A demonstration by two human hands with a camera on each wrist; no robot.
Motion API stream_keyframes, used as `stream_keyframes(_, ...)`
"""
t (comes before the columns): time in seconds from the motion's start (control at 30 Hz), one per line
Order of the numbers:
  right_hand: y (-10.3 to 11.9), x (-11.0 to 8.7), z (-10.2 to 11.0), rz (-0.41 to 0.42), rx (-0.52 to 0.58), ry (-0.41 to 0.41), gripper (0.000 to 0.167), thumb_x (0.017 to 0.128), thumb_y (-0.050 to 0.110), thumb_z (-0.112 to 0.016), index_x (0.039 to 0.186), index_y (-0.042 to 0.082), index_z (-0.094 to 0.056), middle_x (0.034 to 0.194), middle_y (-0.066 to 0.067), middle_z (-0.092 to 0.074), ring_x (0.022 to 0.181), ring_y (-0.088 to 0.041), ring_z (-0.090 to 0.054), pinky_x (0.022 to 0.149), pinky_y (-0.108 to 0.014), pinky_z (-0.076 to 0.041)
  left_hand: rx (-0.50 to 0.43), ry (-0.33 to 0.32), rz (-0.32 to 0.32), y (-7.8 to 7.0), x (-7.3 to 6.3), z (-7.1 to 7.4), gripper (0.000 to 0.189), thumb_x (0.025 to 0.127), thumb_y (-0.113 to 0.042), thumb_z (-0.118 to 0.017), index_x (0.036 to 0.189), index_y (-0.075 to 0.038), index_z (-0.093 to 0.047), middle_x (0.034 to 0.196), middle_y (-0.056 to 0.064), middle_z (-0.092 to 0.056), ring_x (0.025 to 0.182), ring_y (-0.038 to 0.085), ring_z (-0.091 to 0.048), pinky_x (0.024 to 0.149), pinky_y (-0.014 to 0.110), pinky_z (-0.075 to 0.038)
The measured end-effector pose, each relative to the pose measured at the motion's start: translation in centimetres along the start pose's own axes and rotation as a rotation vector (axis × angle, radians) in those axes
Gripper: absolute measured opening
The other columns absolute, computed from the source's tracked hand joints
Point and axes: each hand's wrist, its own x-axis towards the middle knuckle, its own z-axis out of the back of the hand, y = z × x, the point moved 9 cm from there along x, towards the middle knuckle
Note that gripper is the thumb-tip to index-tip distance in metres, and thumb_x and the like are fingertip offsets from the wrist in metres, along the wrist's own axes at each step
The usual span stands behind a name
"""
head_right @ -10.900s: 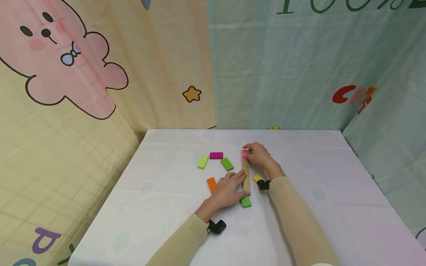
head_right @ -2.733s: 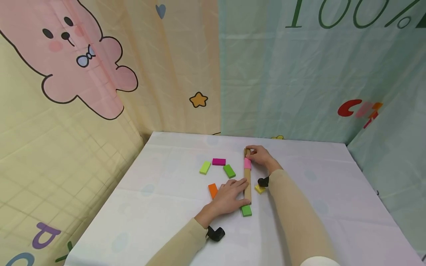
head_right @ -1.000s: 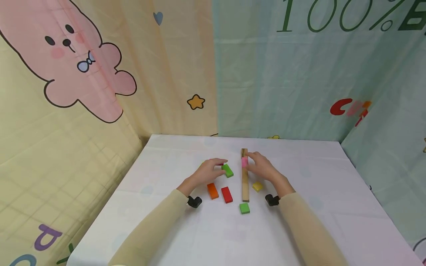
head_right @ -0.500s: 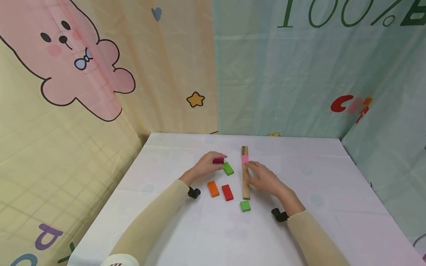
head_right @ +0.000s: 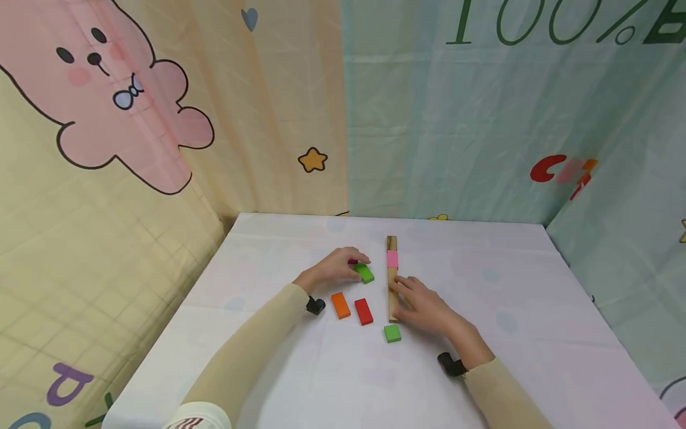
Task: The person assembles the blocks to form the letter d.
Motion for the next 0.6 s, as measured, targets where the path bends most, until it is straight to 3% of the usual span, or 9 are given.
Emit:
stream_keyframes(0.1, -0.11, -0.12, -0.32, -0.015, -0.017, 0.012, 0.068, 0.096, 0.032, -0.069, 0.154, 0.011, -0.042, 0.16, -0.015, -0.032, 0.145, -0.045, -0.025, 0.106, -0.066, -0.034, 0.019, 0.012, -0.015, 0.16, 0.1, -0.29, 0.036, 0.09, -0.013, -0.077, 0.126, -0.018, -0.072, 0.116, -0.006, -0.063, 0.102, 0.013, -0.054, 0.091, 0.023, -0.047)
stream_keyframes(0.3, 0.05, -0.32, -0.71, -0.027, -0.035, 0.03, 0.071, 0.095, 0.035, -0.07, 0.155, 0.01, -0.04, 0.161, -0.013, -0.032, 0.146, -0.047, -0.023, 0.105, -0.07, -0.033, 0.049, 0.032, -0.028, 0.41, 0.17, -0.83, 0.035, 0.09, -0.014, -0.077, 0.124, -0.023, -0.074, 0.125, -0.009, -0.063, 0.116, 0.016, -0.05, 0.097, 0.027, -0.044)
stream_keyframes(0.5, 0.0, -0.35, -0.66, -0.016, -0.049, 0.023, 0.072, 0.096, 0.037, -0.069, 0.155, 0.01, -0.04, 0.161, -0.013, -0.032, 0.146, -0.048, -0.022, 0.105, -0.071, -0.031, 0.064, 0.033, -0.058, 0.13, 0.63, -0.87, 0.031, 0.089, -0.013, -0.078, 0.119, -0.02, -0.075, 0.113, -0.008, -0.063, 0.102, 0.012, -0.053, 0.091, 0.023, -0.046)
stream_keyframes(0.6, -0.11, -0.26, -0.6, -0.014, -0.045, 0.023, 0.071, 0.096, 0.038, -0.068, 0.156, 0.011, -0.039, 0.162, -0.012, -0.032, 0.146, -0.048, -0.021, 0.105, -0.072, -0.03, 0.053, 0.027, -0.04, 0.3, 0.82, -0.71, 0.03, 0.089, -0.013, -0.079, 0.118, -0.02, -0.076, 0.11, -0.008, -0.063, 0.1, 0.011, -0.053, 0.09, 0.021, -0.046)
